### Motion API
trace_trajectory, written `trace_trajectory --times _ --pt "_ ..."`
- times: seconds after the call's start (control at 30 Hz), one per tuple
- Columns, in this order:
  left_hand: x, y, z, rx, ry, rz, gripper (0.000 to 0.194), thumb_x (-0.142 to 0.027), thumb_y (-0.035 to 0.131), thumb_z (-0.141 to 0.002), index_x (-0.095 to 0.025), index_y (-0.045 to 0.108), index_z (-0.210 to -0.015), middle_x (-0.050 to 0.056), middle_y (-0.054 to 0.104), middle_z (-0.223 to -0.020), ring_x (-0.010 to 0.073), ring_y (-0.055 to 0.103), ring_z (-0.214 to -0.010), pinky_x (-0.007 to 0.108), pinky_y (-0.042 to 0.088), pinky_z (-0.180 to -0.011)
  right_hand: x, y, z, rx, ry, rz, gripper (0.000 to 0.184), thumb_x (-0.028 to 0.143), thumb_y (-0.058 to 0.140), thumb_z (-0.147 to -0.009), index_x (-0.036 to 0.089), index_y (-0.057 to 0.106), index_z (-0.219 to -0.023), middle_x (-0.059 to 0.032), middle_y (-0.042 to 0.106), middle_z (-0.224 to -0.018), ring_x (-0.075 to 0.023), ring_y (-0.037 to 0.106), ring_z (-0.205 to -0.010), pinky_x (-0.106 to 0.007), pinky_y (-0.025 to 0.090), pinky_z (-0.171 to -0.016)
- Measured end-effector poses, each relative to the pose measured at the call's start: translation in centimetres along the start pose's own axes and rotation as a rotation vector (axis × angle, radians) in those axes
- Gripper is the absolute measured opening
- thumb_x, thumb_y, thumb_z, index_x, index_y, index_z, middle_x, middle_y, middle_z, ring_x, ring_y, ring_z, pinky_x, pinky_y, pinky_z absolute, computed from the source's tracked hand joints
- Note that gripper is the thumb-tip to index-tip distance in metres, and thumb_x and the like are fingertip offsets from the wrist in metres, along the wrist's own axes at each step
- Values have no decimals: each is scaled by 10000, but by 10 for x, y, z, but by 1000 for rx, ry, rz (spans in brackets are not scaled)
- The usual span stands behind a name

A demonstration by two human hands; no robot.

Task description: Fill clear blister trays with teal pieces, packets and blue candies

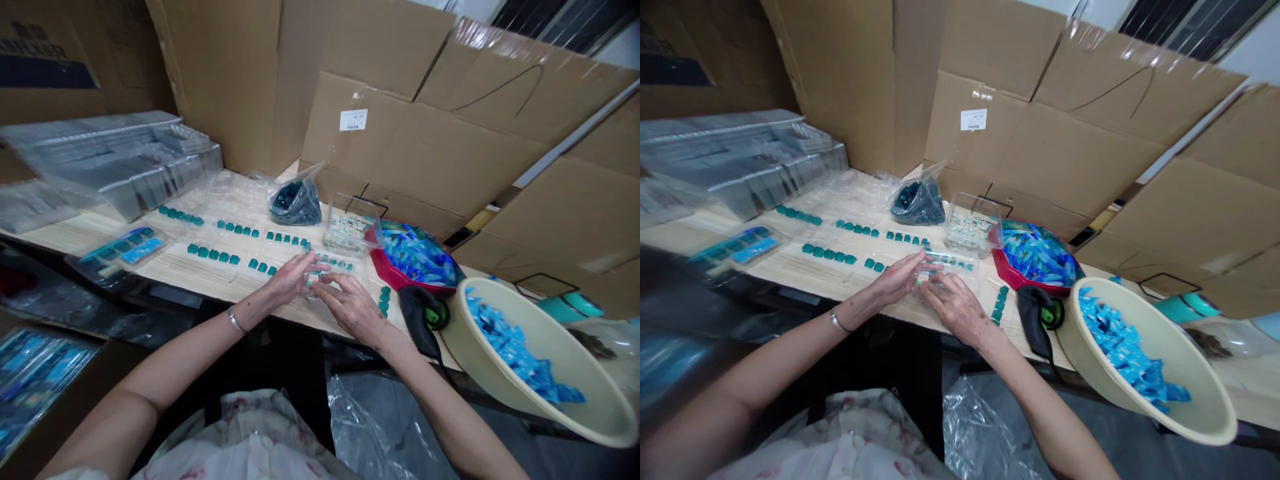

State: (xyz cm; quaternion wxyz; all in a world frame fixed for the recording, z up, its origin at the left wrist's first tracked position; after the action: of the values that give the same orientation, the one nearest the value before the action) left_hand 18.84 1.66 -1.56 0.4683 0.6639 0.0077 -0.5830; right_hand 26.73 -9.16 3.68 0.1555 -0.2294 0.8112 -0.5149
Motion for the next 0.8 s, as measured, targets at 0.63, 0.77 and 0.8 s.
trace_trajectory --times 0.63,0.77,0.8 --pt "-3 -20 2 -91 -271 -61 436 -502 513 -780 -178 511 -1071 145 581 -1161 241 634 -860 316 527 -543 -311 78 -55 607 841 191 189 269 603 -795 121 643 -906 -70 666 -948 -171 617 -872 -315 467 -788" --pt "-4 -27 1 -106 -295 -45 460 -500 523 -774 -179 513 -1103 148 576 -1171 237 638 -842 313 524 -549 -317 88 -51 571 836 196 213 300 585 -814 126 615 -933 -72 626 -1029 -175 588 -934 -362 461 -821" --pt "-4 -28 0 -103 -297 -42 459 -498 525 -773 -178 516 -1102 148 575 -1172 237 639 -842 310 522 -550 -318 87 -51 549 833 190 191 275 597 -801 122 626 -911 -77 634 -1013 -178 590 -922 -341 462 -806"
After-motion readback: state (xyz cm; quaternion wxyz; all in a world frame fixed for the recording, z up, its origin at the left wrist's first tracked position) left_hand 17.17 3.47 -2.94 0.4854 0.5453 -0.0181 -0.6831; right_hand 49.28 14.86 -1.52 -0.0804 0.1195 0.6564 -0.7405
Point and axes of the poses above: each hand's wrist, its own z-axis away from the middle knuckle, its own y-axis out of the palm, x = y × z, the point moved 4 cm from there along -z, towards the middle knuckle
